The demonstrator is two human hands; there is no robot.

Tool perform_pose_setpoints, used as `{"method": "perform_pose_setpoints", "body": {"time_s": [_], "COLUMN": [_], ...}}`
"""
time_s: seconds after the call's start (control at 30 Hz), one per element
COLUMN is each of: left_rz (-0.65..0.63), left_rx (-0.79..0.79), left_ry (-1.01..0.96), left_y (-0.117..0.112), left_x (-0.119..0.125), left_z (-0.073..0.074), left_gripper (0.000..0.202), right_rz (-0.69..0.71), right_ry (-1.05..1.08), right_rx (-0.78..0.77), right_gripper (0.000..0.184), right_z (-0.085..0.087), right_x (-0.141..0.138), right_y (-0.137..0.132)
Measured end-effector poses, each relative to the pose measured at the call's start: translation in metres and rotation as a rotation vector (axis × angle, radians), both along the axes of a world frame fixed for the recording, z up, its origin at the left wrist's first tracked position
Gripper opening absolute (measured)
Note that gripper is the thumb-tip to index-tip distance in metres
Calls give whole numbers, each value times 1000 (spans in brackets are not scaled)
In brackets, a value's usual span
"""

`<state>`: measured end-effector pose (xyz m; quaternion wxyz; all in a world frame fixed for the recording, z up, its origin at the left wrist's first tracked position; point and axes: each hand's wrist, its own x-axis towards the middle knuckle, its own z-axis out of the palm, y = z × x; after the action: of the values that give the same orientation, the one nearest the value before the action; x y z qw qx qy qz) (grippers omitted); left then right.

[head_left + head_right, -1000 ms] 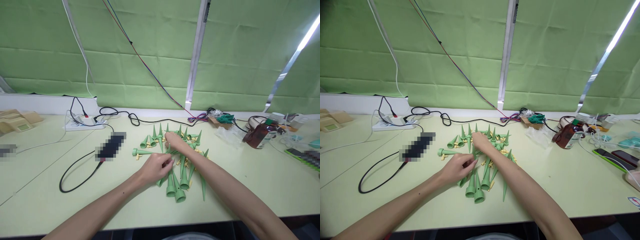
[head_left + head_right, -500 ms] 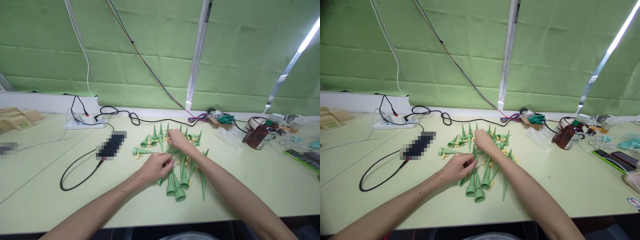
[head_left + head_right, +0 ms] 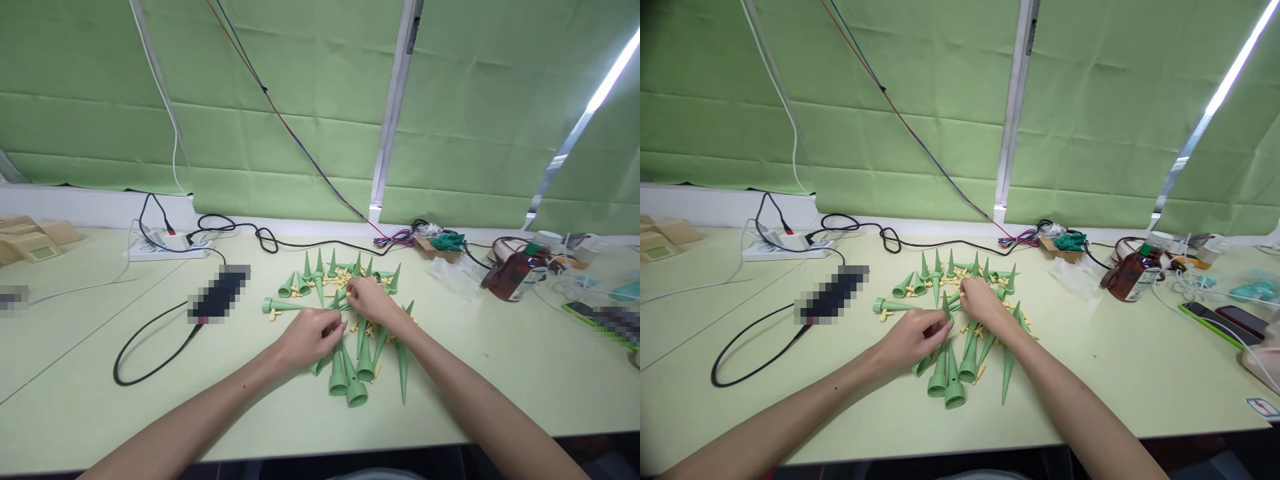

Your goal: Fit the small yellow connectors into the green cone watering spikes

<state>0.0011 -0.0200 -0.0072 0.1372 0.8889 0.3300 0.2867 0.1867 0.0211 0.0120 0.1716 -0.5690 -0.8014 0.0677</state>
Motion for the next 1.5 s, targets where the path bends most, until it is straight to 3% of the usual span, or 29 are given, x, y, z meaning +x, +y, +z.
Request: {"method": "perform_pose_setpoints", "body": {"time_s": [0.33, 0.53, 0.8, 1.17, 1.37, 1.5], "left_rz": [19, 20, 8, -7, -10, -14], "left_rx": [-12, 5, 34, 37, 21, 37], "left_ry": [8, 24, 18, -6, -40, -44], "left_y": [1, 1, 0, 1, -1, -1], "left_x": [1, 0, 0, 0, 0, 1], "left_z": [-1, -2, 0, -1, 0, -2], "left_gripper": [30, 28, 28, 30, 31, 31], "right_rz": [89, 90, 98, 42, -33, -41], "right_ry": [-79, -166, -256, -220, -103, 64], "right_rx": [35, -33, -67, 70, 129, 249], "right_gripper": [25, 11, 8, 16, 14, 16], "right_z": [7, 3, -3, 5, -6, -18], "right_x": [-14, -32, -40, -26, -12, -5], "right_y": [13, 31, 40, 16, -10, -22]}}
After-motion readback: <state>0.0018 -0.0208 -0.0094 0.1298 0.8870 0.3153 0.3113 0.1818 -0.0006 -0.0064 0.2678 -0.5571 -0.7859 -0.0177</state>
